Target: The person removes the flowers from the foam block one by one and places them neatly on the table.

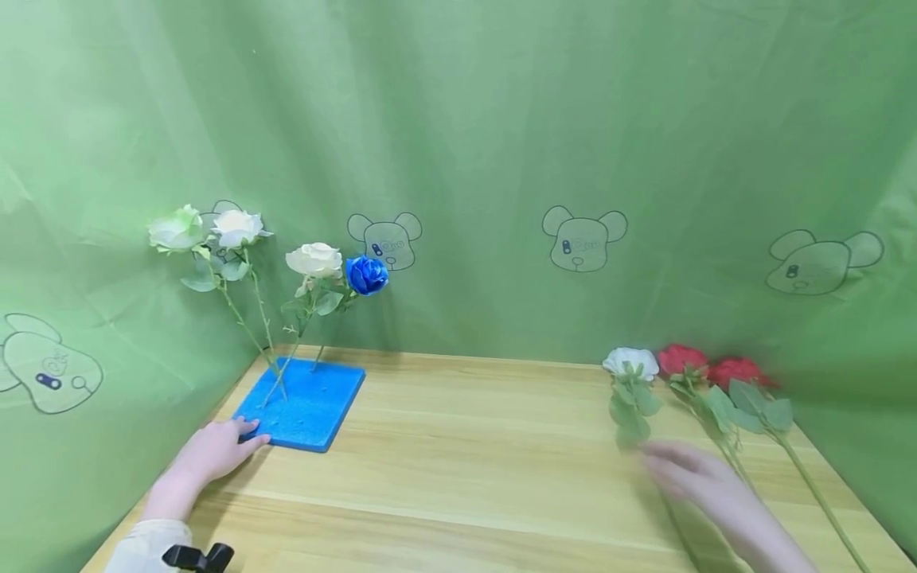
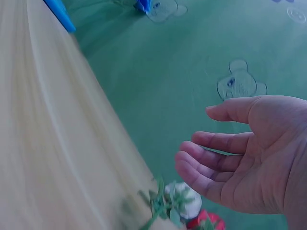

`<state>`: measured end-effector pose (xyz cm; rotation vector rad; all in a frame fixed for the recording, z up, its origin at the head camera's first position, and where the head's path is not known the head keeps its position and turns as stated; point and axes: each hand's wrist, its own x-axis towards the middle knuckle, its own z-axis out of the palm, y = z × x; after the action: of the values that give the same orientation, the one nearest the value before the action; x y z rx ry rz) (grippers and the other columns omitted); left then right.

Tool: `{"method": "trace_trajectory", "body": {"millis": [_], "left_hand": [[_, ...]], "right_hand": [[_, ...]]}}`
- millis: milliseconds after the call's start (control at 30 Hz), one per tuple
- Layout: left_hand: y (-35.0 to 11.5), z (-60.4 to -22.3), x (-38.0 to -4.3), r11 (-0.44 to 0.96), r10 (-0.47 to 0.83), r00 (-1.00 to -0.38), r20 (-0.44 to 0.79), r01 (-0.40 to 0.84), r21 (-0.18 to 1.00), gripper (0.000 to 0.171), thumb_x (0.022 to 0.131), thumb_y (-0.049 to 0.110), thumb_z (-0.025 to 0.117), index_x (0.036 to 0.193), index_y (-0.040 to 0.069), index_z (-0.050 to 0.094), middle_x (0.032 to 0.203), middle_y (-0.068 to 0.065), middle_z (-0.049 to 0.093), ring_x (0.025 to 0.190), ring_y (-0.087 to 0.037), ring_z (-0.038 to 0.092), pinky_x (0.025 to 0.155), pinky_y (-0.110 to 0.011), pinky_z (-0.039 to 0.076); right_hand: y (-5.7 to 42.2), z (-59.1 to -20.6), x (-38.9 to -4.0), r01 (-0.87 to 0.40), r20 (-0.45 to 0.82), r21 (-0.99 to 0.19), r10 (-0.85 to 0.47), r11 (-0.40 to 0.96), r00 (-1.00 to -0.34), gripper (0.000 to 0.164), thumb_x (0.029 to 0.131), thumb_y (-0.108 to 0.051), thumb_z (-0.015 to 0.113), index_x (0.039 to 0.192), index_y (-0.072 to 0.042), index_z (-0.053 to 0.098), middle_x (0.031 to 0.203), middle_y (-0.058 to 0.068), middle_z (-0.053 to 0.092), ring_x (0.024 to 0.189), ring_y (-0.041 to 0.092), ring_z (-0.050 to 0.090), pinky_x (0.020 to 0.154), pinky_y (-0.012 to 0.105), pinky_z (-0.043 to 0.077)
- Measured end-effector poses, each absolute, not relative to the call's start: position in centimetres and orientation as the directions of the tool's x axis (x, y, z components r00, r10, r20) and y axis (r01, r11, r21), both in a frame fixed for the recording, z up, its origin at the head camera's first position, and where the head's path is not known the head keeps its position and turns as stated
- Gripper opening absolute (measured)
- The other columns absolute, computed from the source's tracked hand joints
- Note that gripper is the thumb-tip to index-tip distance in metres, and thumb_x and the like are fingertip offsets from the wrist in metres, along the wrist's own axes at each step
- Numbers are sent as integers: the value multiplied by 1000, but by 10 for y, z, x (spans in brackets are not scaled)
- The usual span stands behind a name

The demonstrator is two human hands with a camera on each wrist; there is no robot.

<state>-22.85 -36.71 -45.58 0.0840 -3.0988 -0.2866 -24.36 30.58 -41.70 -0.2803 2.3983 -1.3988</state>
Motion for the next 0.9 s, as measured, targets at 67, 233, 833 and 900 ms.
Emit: {"method": "trace_trajectory", "body": {"millis": [67,233,833,900], "left_hand": [[-367,-456,-229,983,-55,-998,28,-49,178,55,96,44,56,130,2,60,137,-36,49,125,-56,46,100,-65,42],[-366,-456,-228,982,-58,-998,36,-50,184,53,96,43,56,130,2,60,137,-35,48,126,-55,46,102,-65,41],[-366,-457,-227,979,-64,-997,35,-56,196,55,96,44,56,130,2,60,137,-36,48,126,-55,46,102,-66,41],[-366,-456,-227,980,-63,-997,37,-55,192,55,96,44,56,130,2,60,137,-35,48,126,-55,46,101,-66,41]], "right_hand": [[297,-413,-246,-18,-170,-868,-331,496,-928,54,104,-29,45,143,8,38,111,-35,59,102,-9,61,85,16,52],[275,-407,-253,-142,-45,-871,-363,471,-931,49,104,-23,46,139,12,41,110,-34,61,100,-6,63,84,17,54],[178,-402,-272,-281,68,-844,-429,456,-901,48,97,-29,59,133,3,54,125,21,63,99,2,64,84,22,56],[167,-403,-274,-306,84,-832,-439,463,-895,46,96,-28,60,132,1,55,122,19,65,100,6,64,83,21,55]]}}
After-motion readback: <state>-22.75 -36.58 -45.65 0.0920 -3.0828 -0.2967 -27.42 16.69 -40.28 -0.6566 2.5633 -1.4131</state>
